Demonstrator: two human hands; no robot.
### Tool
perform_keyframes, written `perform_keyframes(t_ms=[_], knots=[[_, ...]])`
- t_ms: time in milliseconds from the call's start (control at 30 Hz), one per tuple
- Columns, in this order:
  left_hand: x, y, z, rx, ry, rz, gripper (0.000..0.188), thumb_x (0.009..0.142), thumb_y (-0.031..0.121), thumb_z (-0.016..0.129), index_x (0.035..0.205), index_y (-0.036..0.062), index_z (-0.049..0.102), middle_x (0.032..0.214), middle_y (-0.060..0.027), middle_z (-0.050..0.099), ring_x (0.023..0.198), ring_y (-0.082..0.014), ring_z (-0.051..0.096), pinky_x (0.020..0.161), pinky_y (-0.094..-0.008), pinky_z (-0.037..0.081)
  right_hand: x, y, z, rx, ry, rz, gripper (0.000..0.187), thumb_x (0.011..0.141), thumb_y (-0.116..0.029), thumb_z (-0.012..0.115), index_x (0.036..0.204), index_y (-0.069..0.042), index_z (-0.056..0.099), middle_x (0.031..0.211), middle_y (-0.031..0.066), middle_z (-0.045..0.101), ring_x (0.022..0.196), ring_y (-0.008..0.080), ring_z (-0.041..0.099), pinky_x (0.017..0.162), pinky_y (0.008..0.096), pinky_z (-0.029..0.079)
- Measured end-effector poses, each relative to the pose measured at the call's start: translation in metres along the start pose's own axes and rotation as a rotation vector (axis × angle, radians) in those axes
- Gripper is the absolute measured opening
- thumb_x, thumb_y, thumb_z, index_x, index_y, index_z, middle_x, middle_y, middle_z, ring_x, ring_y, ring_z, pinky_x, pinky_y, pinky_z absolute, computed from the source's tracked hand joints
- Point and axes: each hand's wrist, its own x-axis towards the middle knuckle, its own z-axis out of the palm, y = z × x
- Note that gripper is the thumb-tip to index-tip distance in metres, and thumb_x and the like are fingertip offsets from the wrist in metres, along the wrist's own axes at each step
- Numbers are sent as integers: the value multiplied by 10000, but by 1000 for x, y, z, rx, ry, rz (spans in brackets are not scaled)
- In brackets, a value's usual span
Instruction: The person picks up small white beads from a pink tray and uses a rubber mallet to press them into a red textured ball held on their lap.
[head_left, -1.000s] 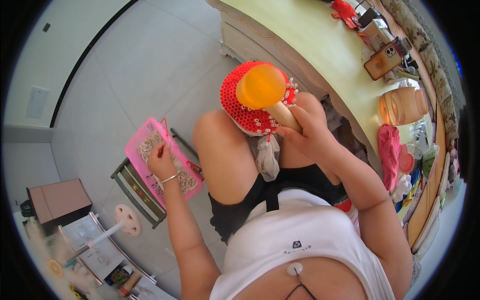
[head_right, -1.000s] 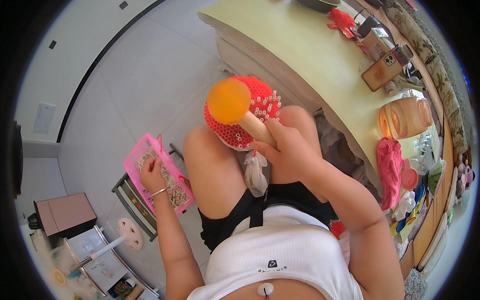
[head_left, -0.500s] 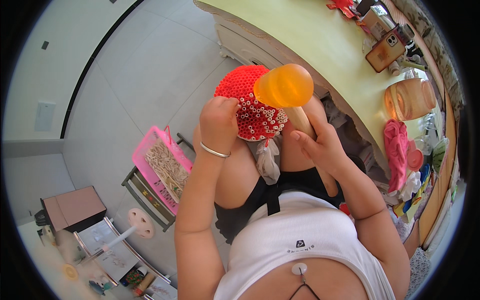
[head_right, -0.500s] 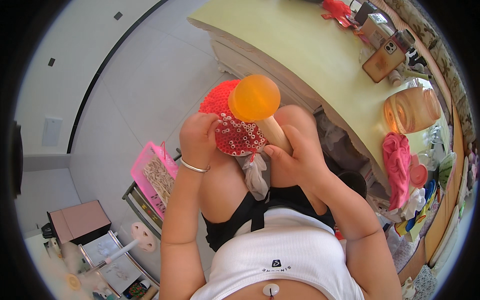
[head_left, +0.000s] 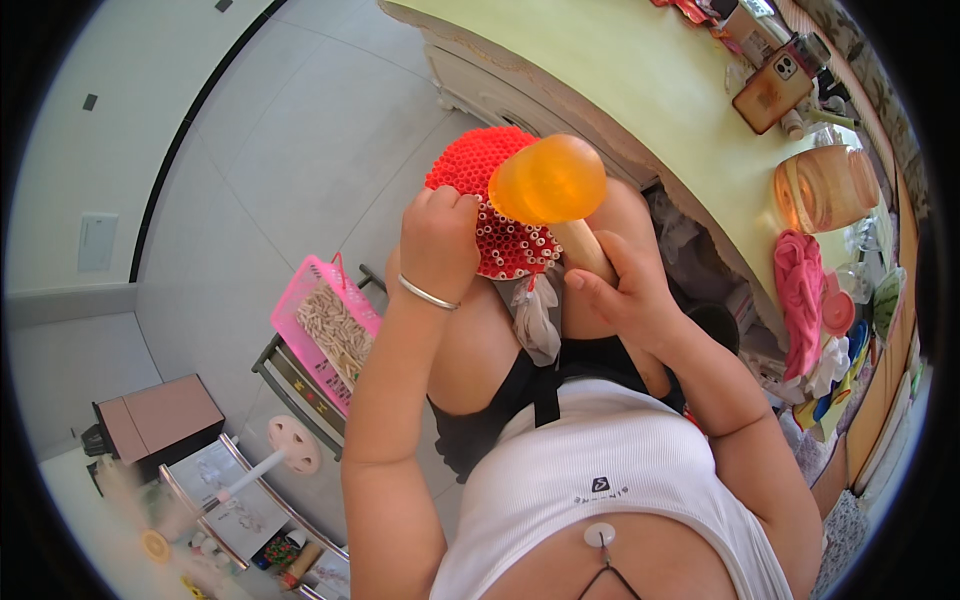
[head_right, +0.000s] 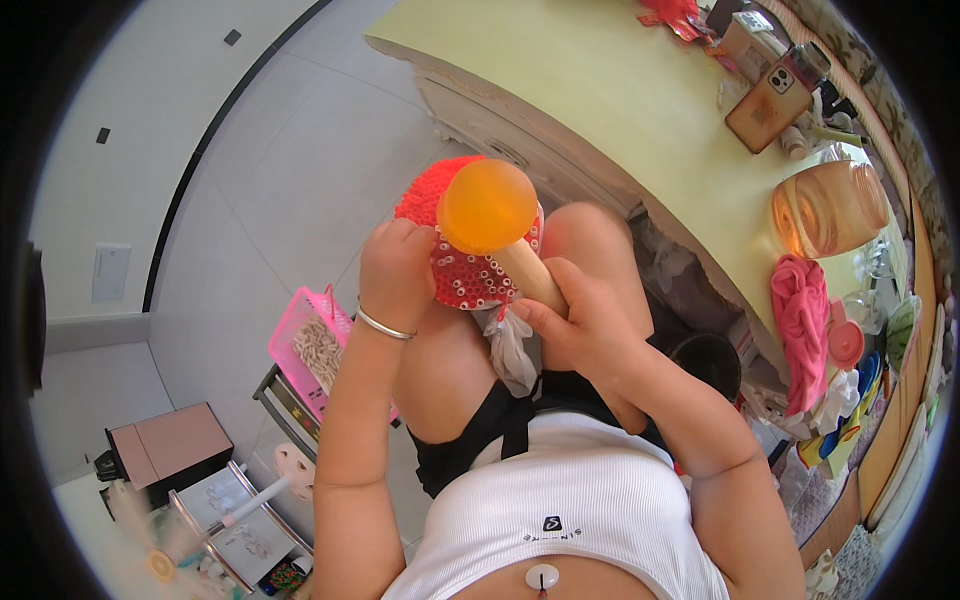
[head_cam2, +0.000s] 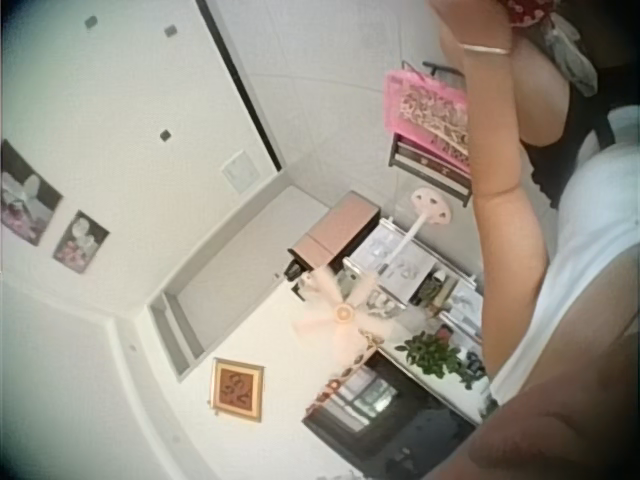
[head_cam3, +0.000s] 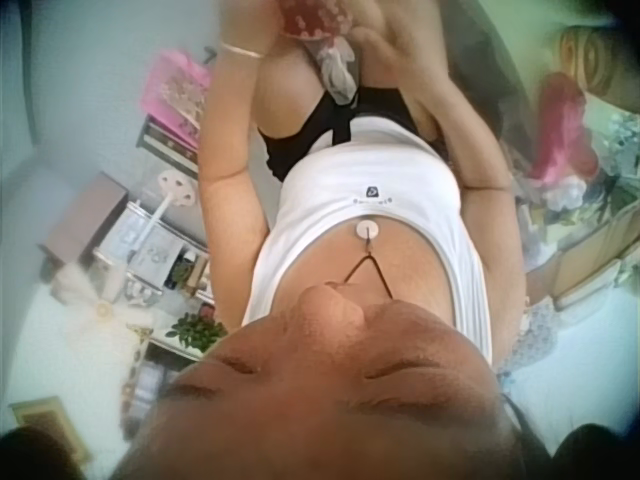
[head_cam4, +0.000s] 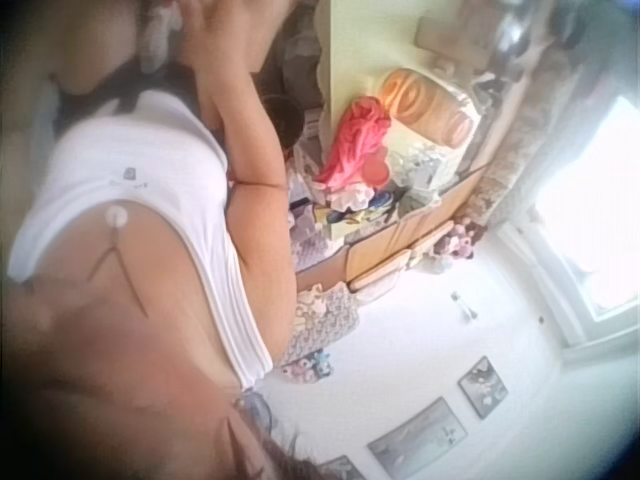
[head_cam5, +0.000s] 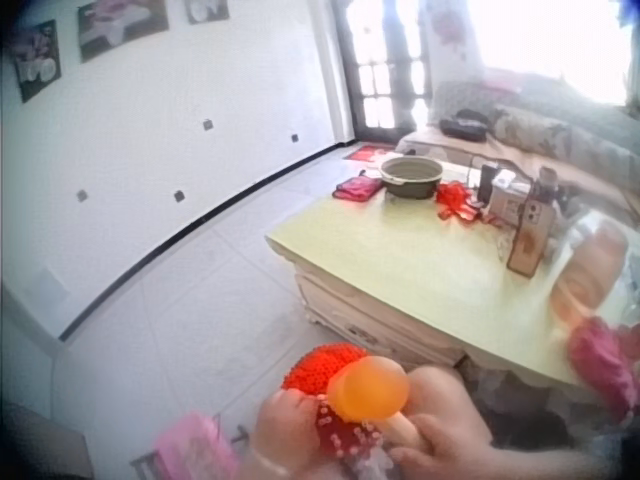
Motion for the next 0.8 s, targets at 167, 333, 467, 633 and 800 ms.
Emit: perform_keyframes(t_ms=[167, 333, 467, 633, 800], knots=[[-16, -5, -20, -169, 42, -337, 146, 794, 98, 710, 930, 44, 708, 773, -115, 650, 703, -269, 612, 656, -379, 499, 3, -25, 7, -133, 0, -204, 326, 936, -286, 686, 1033, -8, 546, 763, 153, 588, 683, 278, 563, 634, 368, 459], [-104, -76, -51, -278, 474, -800, 136, 892, 96, 684, 985, 3, 721, 766, -23, 685, 668, -80, 581, 625, -281, 494, 10, -45, 22, -323, 71, -388, 299, 946, -263, 662, 1006, -13, 507, 766, 193, 611, 714, 359, 594, 639, 409, 463], [-223, -144, -69, 238, 139, -1034, 151, 852, 125, 667, 944, 18, 719, 870, -144, 717, 725, -260, 667, 674, -369, 520, 32, -42, 32, -576, -137, -41, 418, 882, -239, 720, 1172, 0, 536, 947, 216, 609, 877, 414, 557, 766, 420, 467], [-317, -141, -35, 260, -405, -1213, 139, 786, 104, 659, 874, 2, 694, 890, -211, 691, 842, -420, 654, 755, -480, 516, 23, -31, 20, -391, 67, -250, 347, 893, -223, 716, 1105, 7, 565, 874, 171, 587, 800, 356, 551, 727, 386, 461], [-339, -127, 0, 354, -337, -1171, 124, 766, 105, 665, 816, -9, 671, 871, -239, 677, 854, -432, 652, 786, -493, 519, 7, -39, 18, -97, 63, -111, 304, 892, -173, 733, 1089, 15, 599, 913, 117, 571, 831, 212, 539, 729, 326, 462]])
